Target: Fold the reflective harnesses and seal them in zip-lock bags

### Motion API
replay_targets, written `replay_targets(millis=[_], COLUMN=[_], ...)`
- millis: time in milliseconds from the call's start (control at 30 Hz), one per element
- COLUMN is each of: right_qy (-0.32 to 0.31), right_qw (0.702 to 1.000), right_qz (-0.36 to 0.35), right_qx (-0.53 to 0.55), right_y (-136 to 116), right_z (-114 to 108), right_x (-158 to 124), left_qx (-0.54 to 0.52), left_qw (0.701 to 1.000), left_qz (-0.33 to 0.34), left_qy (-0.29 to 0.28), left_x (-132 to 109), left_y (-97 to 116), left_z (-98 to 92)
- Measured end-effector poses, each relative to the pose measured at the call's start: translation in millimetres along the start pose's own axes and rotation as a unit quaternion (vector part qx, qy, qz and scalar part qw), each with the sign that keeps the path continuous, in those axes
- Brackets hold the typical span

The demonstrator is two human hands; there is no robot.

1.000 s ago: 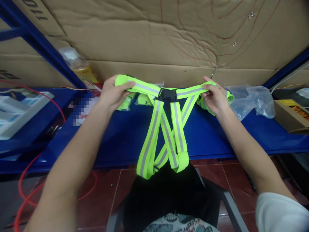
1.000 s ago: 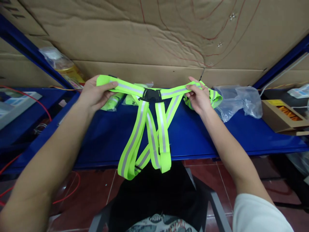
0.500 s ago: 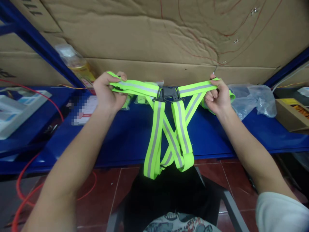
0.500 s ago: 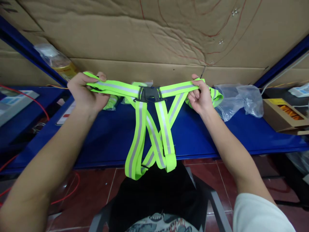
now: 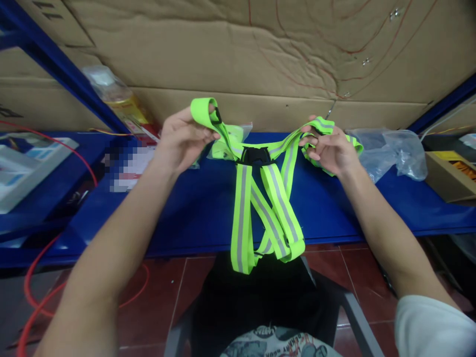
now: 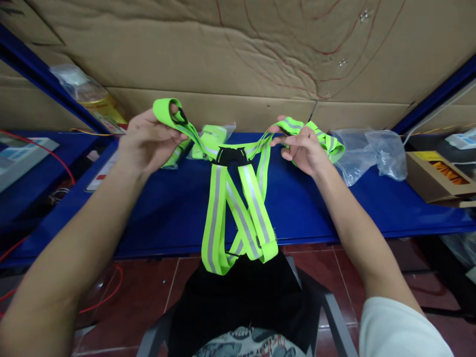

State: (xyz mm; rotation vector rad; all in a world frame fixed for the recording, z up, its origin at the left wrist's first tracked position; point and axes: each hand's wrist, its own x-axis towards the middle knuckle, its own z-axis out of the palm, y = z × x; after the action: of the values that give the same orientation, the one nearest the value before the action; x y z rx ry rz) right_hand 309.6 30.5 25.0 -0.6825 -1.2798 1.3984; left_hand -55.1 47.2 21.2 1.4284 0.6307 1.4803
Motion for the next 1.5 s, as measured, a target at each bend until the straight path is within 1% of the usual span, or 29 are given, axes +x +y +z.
replay_targets(millis=[100,200,300,400,500,567,700,800,900,967,1033,1067,1133,1233,1300,1367,1400,1500], right_qy=[-0.029,-0.053,-0.027,0.007,0.039,0.038,0.003,-0.001,-0.007,-0.019,-0.038,-0.047,-0.065,-0.078,-0.068,-0.054,-0.055,-0.089], right_qw=[0.998,0.994,0.991,0.991,0.989,0.99,0.997,0.997,0.998,0.998,0.996,0.995,0.994,0.993,0.994,0.993,0.991,0.984], right_qz=[0.01,0.001,-0.017,-0.041,-0.078,-0.083,-0.029,-0.018,-0.009,0.017,0.05,0.064,0.08,0.076,0.054,0.024,0.012,-0.008], right_qx=[-0.045,-0.097,-0.127,-0.129,-0.121,-0.105,-0.076,-0.071,-0.068,-0.065,-0.058,-0.054,-0.047,-0.052,-0.072,-0.101,-0.118,-0.155], right_y=[0,3,12,21,24,23,25,35,46,50,52,53,55,58,60,60,60,59], right_z=[2,1,-4,-10,-10,-4,10,17,21,25,29,31,35,37,36,35,34,36], right_x=[-2,-3,2,9,11,8,2,1,1,0,-3,-4,-6,-7,-6,-5,-5,-7], left_qx=[0.018,0.034,0.052,0.041,0.02,0.019,0.005,-0.013,-0.009,0.004,0.038,0.063,0.117,0.195,0.242,0.282,0.302,0.367], left_qw=[1.0,0.999,0.998,0.998,0.999,1.0,1.0,0.999,0.995,0.991,0.987,0.983,0.967,0.924,0.895,0.879,0.877,0.882], left_qz=[0.004,-0.002,0.005,0.026,0.021,0.004,-0.011,-0.033,-0.067,-0.085,-0.088,-0.084,-0.069,-0.046,-0.028,-0.005,0.006,0.011], left_qy=[0.003,-0.004,-0.022,-0.031,-0.013,-0.013,-0.026,-0.036,-0.073,-0.1,-0.129,-0.152,-0.216,-0.324,-0.373,-0.384,-0.373,-0.296], left_x=[0,0,2,5,3,0,-5,-8,-13,-18,-22,-24,-28,-34,-37,-40,-41,-45], left_y=[-5,-9,-14,-18,-20,-20,-24,-33,-40,-42,-41,-39,-36,-33,-34,-39,-42,-53], left_z=[1.7,-0.7,-6.9,-8.6,-2.1,4.2,14.7,20.8,27.1,31.4,35.5,37.5,41.2,46.6,50.2,53.9,55.7,59.8])
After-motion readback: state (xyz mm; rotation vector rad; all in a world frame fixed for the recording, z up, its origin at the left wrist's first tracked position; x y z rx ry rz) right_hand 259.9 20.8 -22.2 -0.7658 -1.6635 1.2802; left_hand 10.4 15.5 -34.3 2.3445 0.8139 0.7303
